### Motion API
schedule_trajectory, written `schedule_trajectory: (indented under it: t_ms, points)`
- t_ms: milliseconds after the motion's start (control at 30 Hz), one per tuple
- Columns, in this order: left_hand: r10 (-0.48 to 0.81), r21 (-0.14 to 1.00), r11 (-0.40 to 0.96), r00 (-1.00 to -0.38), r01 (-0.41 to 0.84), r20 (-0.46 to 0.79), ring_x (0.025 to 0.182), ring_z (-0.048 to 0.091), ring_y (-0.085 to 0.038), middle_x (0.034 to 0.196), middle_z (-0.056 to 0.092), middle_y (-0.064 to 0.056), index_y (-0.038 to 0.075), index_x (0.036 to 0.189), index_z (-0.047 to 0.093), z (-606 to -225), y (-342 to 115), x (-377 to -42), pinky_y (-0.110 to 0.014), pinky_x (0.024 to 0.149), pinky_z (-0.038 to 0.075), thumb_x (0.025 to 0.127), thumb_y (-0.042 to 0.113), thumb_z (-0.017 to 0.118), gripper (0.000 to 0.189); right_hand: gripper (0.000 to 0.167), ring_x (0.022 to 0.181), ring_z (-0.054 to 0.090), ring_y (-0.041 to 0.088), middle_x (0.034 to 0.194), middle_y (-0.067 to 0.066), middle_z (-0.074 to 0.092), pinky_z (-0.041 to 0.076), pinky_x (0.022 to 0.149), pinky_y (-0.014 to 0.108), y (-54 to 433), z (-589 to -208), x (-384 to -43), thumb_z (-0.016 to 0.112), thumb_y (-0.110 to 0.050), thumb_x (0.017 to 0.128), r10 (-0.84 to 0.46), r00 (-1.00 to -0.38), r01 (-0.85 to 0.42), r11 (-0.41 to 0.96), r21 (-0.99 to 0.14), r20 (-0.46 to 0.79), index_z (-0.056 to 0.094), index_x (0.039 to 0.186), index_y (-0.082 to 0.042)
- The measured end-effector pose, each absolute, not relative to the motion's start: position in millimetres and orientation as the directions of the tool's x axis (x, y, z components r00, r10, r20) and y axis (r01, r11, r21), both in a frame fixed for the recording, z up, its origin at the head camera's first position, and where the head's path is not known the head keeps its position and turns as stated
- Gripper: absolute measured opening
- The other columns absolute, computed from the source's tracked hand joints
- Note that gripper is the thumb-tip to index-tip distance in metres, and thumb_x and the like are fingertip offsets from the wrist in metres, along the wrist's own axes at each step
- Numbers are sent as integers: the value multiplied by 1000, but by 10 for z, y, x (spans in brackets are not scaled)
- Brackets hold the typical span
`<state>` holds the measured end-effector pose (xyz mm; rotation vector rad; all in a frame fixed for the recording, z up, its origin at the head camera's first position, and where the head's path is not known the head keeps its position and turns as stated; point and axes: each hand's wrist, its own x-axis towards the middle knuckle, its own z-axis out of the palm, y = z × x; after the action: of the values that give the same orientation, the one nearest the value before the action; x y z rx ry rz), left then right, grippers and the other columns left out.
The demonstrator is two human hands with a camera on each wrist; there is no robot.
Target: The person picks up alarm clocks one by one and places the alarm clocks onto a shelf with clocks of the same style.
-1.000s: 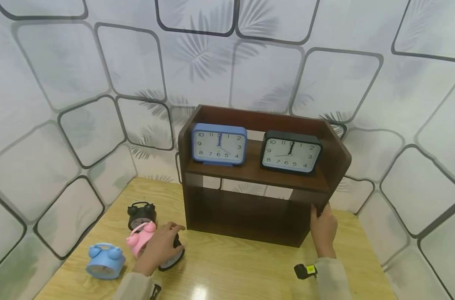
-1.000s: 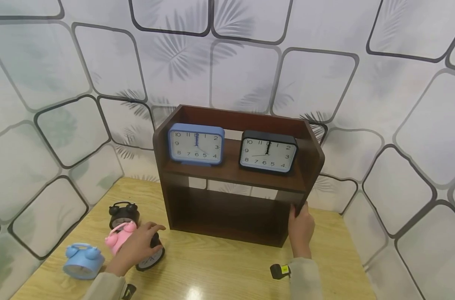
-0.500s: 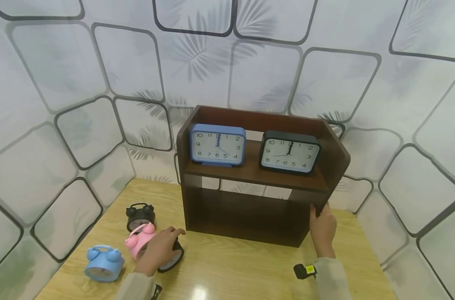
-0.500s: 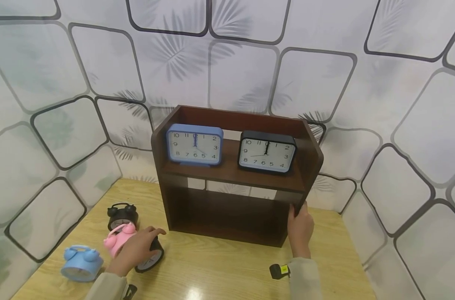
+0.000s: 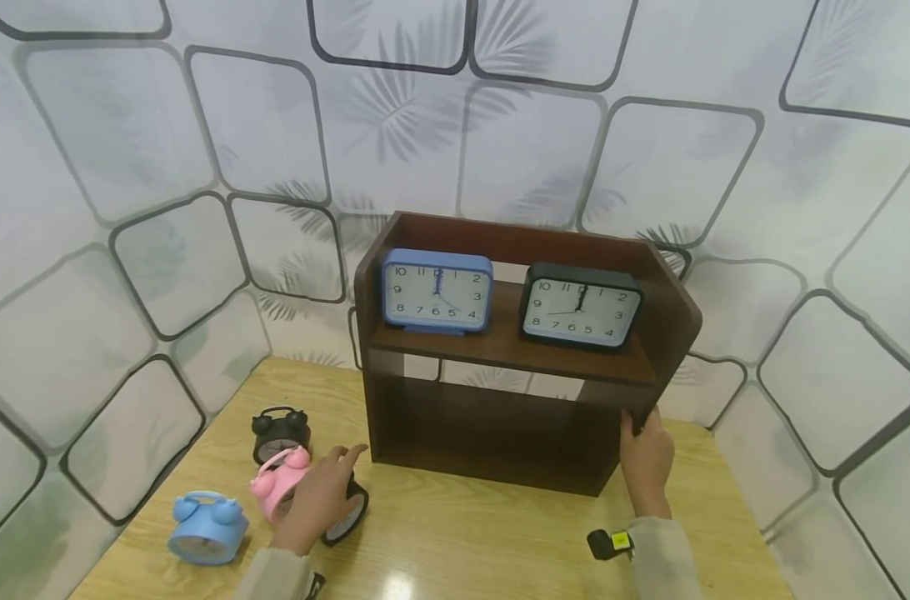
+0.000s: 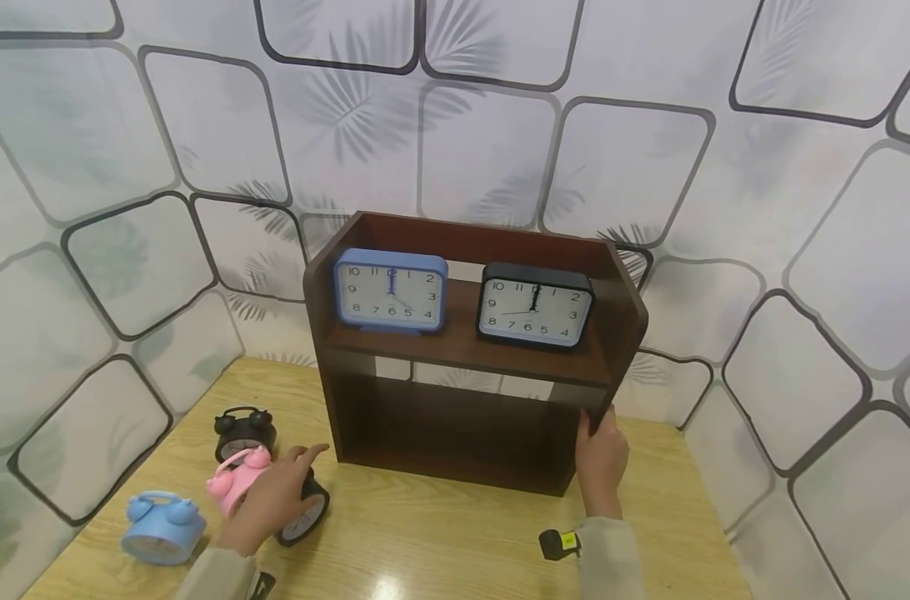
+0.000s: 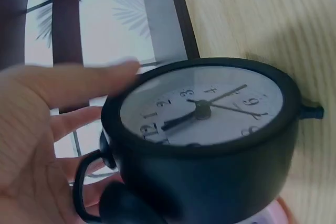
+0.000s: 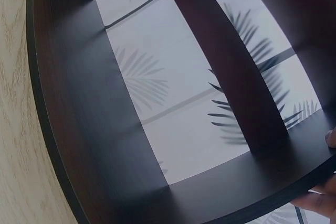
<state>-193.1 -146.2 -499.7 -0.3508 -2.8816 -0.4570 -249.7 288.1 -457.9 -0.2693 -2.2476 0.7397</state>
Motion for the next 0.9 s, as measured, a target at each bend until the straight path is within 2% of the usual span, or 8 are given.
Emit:
schedule_trajectory:
  t_ms: [100, 200, 367, 533, 700, 900]
  points:
    - [153, 323, 915, -950, 241, 274, 97, 60, -35, 115, 57, -21, 9, 132, 49, -5036, -1488, -1876, -45, 75, 51, 63, 20, 82, 77, 26, 73, 57, 57, 81, 39, 61, 41, 63, 61, 2872, -4592, -2502, 60, -10, 88, 398, -705, -30, 810, -585, 587, 54, 105, 9]
    - [98, 393, 893, -947, 220, 305, 101, 60, -36, 118, 56, -22, 9, 134, 47, -5078, -1520, -1823, -47, 78, 51, 64, 21, 82, 79, 26, 73, 57, 58, 80, 39, 61, 41, 63, 61, 2870, -4598, -2506, 61, -11, 88, 401, -700, -28, 812, -583, 592, 54, 104, 9]
    - [13, 486, 857, -950, 171, 312, 99, 60, -40, 119, 56, -26, 5, 135, 43, -5162, -1568, -1790, -50, 78, 49, 66, 24, 83, 82, 27, 72, 56, 59, 79, 39, 60, 40, 62, 62, 2873, -4595, -2507, 61, -11, 88, 408, -683, -28, 814, -580, 606, 53, 103, 9]
    - [-37, 541, 827, -947, 150, 320, 92, 65, -36, 114, 62, -23, 1, 128, 49, -5246, -1550, -1793, -46, 76, 51, 69, 21, 81, 70, 26, 71, 56, 59, 78, 39, 60, 40, 62, 62, 2878, -4598, -2512, 61, -11, 88, 407, -677, -32, 817, -576, 614, 53, 102, 10]
    - [-71, 540, 832, -941, 127, 331, 94, 65, -37, 109, 65, -23, -3, 123, 53, -5290, -1490, -1813, -47, 78, 51, 71, 19, 79, 62, 26, 70, 57, 57, 77, 38, 61, 40, 61, 61, 2884, -4605, -2516, 61, -11, 88, 404, -678, -35, 817, -576, 614, 54, 103, 10]
    - [-150, 512, 857, -926, 53, 347, 93, 64, -40, 114, 62, -24, 1, 131, 47, -5317, -1425, -1797, -51, 70, 51, 71, 25, 79, 72, 26, 69, 56, 58, 76, 38, 61, 39, 61, 62, 2885, -4606, -2520, 61, -10, 87, 407, -671, -36, 817, -575, 620, 54, 103, 10]
